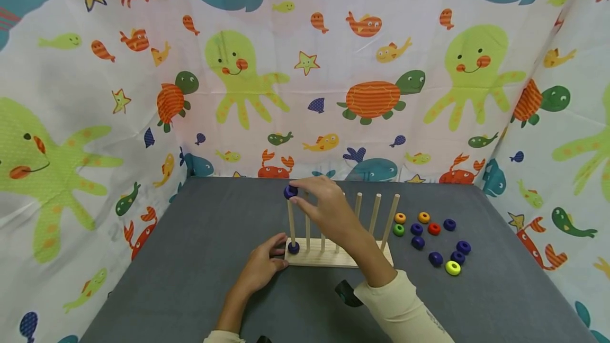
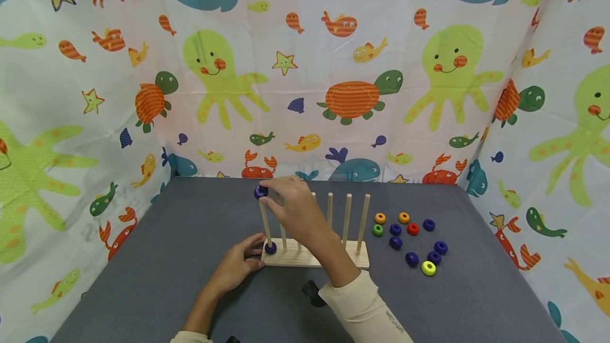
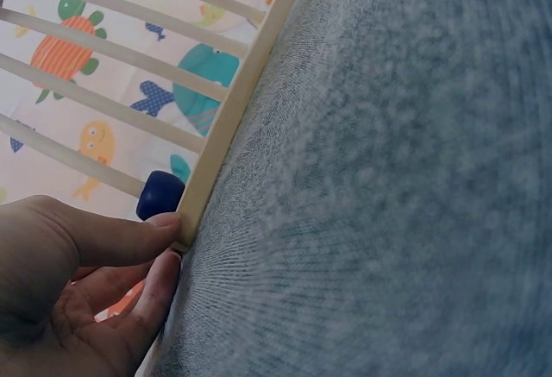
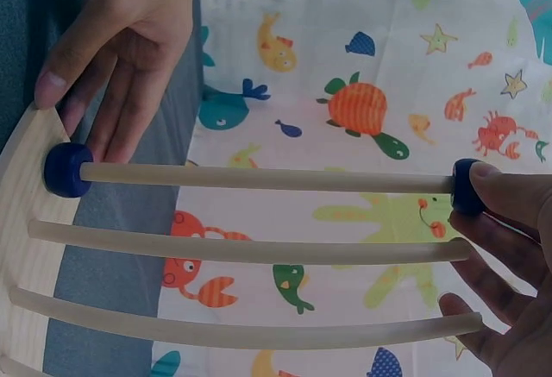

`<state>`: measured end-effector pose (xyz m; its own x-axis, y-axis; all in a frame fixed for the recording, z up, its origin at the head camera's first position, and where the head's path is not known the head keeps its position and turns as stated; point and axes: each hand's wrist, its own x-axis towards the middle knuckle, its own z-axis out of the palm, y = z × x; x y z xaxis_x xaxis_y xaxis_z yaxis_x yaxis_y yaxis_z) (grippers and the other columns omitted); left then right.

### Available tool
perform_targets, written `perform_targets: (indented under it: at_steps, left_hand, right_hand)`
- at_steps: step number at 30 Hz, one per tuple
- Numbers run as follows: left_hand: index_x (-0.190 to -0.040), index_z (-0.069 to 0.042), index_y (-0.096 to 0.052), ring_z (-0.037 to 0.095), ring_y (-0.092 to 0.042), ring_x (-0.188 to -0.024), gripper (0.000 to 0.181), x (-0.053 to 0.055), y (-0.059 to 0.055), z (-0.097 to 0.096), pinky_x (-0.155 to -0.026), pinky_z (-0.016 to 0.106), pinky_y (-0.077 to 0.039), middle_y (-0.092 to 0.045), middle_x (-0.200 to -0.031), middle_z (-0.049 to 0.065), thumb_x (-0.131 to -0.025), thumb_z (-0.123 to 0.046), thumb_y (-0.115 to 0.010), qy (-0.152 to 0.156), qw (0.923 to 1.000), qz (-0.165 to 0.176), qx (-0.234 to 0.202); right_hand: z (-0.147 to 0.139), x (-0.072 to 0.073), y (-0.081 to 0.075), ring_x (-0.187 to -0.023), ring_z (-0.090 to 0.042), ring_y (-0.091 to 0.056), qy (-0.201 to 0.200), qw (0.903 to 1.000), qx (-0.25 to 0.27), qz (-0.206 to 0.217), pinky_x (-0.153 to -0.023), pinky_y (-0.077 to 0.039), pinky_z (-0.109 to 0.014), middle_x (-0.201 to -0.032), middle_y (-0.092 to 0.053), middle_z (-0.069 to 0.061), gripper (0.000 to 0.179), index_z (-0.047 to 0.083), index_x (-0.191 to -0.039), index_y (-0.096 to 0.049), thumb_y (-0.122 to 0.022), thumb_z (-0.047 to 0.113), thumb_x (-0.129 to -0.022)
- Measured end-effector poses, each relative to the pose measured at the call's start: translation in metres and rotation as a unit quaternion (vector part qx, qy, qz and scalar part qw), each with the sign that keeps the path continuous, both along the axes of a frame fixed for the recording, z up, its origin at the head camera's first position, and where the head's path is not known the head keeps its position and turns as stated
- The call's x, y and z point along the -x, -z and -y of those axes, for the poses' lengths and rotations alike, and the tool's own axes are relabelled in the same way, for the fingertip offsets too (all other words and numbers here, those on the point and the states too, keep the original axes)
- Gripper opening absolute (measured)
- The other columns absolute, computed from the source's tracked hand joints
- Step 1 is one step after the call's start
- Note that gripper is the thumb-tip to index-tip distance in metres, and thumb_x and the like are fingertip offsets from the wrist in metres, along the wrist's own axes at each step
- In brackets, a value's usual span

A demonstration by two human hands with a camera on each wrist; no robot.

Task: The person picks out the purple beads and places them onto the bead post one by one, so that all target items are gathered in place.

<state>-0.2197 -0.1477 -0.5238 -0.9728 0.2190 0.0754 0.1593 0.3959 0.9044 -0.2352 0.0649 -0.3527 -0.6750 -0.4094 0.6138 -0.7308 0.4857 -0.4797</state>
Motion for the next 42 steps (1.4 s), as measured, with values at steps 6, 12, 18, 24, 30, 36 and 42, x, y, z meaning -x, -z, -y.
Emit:
perform_targets:
  at_steps: [6, 12, 18, 24, 30, 36, 42]
  left_hand:
    - [-0.157, 0.005, -0.045, 0.041, -0.065, -0.129, 0.070, -0.002, 0.001, -0.001, -0.096, 0.039, -0.061, -0.053, -0.156, 0.025, -0.092, 0.007, -0.071, 0.006, 0.9999, 0.001, -0.016]
    - [-0.155, 0.007, -0.046, 0.043, -0.064, -0.128, 0.070, -0.004, 0.001, -0.003, -0.093, 0.034, -0.062, -0.052, -0.155, 0.028, -0.090, 0.011, -0.071, 0.009, 0.9993, 0.002, -0.037]
    - [-0.155, 0.007, -0.046, 0.043, -0.064, -0.129, 0.070, -0.003, 0.001, -0.003, -0.093, 0.034, -0.062, -0.053, -0.155, 0.027, -0.090, 0.012, -0.071, 0.005, 0.9995, -0.001, -0.030]
    - [-0.155, 0.006, -0.047, 0.042, -0.064, -0.129, 0.070, -0.004, 0.001, -0.002, -0.094, 0.036, -0.062, -0.053, -0.154, 0.026, -0.090, 0.011, -0.072, 0.004, 0.9997, 0.000, -0.025]
    - [-0.155, 0.004, -0.048, 0.040, -0.065, -0.128, 0.070, -0.003, 0.002, -0.002, -0.097, 0.043, -0.061, -0.055, -0.154, 0.024, -0.090, 0.008, -0.073, 0.000, 0.9997, -0.002, -0.024]
    - [-0.155, 0.005, -0.047, 0.041, -0.064, -0.128, 0.070, -0.001, 0.003, -0.001, -0.094, 0.037, -0.062, -0.054, -0.155, 0.025, -0.090, 0.011, -0.072, 0.000, 0.9993, 0.005, -0.038]
    - [-0.154, 0.006, -0.048, 0.042, -0.064, -0.128, 0.070, -0.001, 0.004, -0.001, -0.093, 0.035, -0.062, -0.055, -0.154, 0.026, -0.089, 0.013, -0.072, -0.002, 0.9994, 0.003, -0.035]
  right_hand:
    - [0.001, 0.001, 0.000, -0.126, -0.029, -0.063, 0.009, 0.9996, -0.019, 0.017, -0.108, -0.053, -0.055, -0.132, -0.074, -0.007, 0.038, 0.009, -0.135, -0.072, -0.077, 0.016, -0.098]
    - [-0.009, -0.001, -0.002, -0.127, -0.029, -0.065, 0.019, 0.9997, -0.009, -0.010, -0.112, -0.051, -0.054, -0.132, -0.074, -0.008, 0.037, 0.008, -0.132, -0.074, -0.080, 0.016, -0.096]
    - [-0.031, -0.007, -0.005, -0.118, -0.026, -0.068, 0.040, 0.9959, 0.045, -0.067, -0.104, -0.056, -0.050, -0.121, -0.078, -0.006, 0.029, 0.008, -0.122, -0.079, -0.081, 0.009, -0.093]
    - [-0.057, -0.016, -0.004, -0.112, -0.023, -0.069, 0.068, 0.9886, 0.092, -0.098, -0.098, -0.056, -0.027, -0.114, -0.079, -0.003, 0.028, 0.009, -0.116, -0.081, -0.083, 0.001, -0.089]
    - [-0.086, -0.028, 0.002, -0.107, -0.022, -0.068, 0.099, 0.9806, 0.136, -0.100, -0.100, -0.048, -0.013, -0.109, -0.079, -0.007, 0.027, 0.007, -0.113, -0.081, -0.081, -0.005, -0.088]
    - [-0.111, -0.036, 0.014, -0.096, -0.015, -0.064, 0.134, 0.9741, 0.151, -0.102, -0.089, -0.048, -0.013, -0.107, -0.078, -0.007, 0.028, 0.008, -0.111, -0.082, -0.080, -0.008, -0.088]
    - [-0.136, -0.041, 0.030, -0.093, 0.000, -0.064, 0.173, 0.9723, 0.138, -0.074, -0.086, -0.049, -0.007, -0.107, -0.077, -0.006, 0.023, 0.006, -0.112, -0.081, -0.077, -0.005, -0.093]
